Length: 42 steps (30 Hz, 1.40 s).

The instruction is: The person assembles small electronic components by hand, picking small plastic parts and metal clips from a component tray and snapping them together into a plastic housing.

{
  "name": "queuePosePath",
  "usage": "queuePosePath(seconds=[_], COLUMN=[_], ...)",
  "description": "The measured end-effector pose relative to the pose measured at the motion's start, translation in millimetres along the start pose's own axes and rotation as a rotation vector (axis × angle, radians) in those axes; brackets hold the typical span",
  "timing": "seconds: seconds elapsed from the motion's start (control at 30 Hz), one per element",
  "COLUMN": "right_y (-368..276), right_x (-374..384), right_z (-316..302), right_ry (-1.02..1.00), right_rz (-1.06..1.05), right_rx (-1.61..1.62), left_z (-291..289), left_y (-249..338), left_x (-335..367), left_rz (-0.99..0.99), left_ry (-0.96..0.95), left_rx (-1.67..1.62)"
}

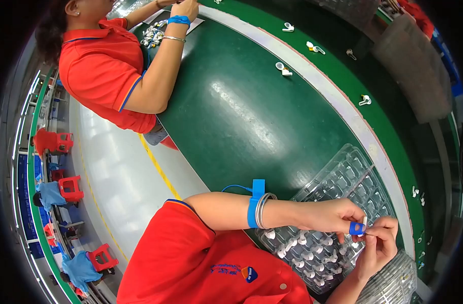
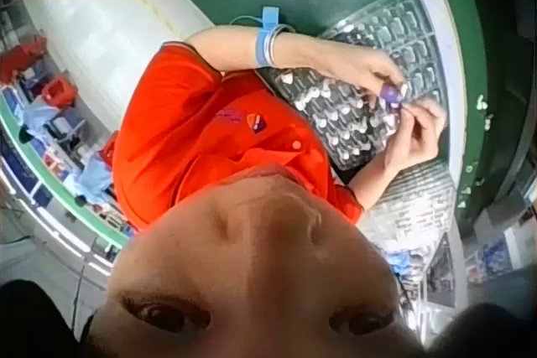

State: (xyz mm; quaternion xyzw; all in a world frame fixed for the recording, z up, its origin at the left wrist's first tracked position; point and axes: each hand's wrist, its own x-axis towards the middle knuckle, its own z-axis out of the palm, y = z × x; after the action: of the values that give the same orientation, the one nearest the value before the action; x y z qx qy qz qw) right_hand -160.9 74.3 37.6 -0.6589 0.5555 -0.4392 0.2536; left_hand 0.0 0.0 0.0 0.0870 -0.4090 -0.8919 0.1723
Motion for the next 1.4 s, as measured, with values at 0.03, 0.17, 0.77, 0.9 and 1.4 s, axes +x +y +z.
queuePosePath(seconds=[0.03,0.17,0.77,0.9,1.4], right_y=[-2.1,-2.7,-6.0,-7.3,9.4], right_x=[0.9,3.3,-3.3,8.2,11.0], right_z=[1.2,5.7,6.3,8.3,4.3], right_ry=[0.011,0.108,0.241,0.2,0.08], right_rz=[0.042,0.355,0.394,0.593,0.591], right_rx=[0.05,0.422,0.429,0.522,0.844], left_z=[1.2,1.9,6.1,-1.3,-2.8], left_y=[-0.7,7.6,0.4,6.5,-0.1], left_x=[-0.2,-1.6,1.2,-1.4,1.0], left_rz=[0.028,0.194,0.268,0.208,0.276], left_ry=[0.017,0.1,0.282,0.333,0.378], left_rx=[-0.018,0.421,0.352,0.601,0.628])
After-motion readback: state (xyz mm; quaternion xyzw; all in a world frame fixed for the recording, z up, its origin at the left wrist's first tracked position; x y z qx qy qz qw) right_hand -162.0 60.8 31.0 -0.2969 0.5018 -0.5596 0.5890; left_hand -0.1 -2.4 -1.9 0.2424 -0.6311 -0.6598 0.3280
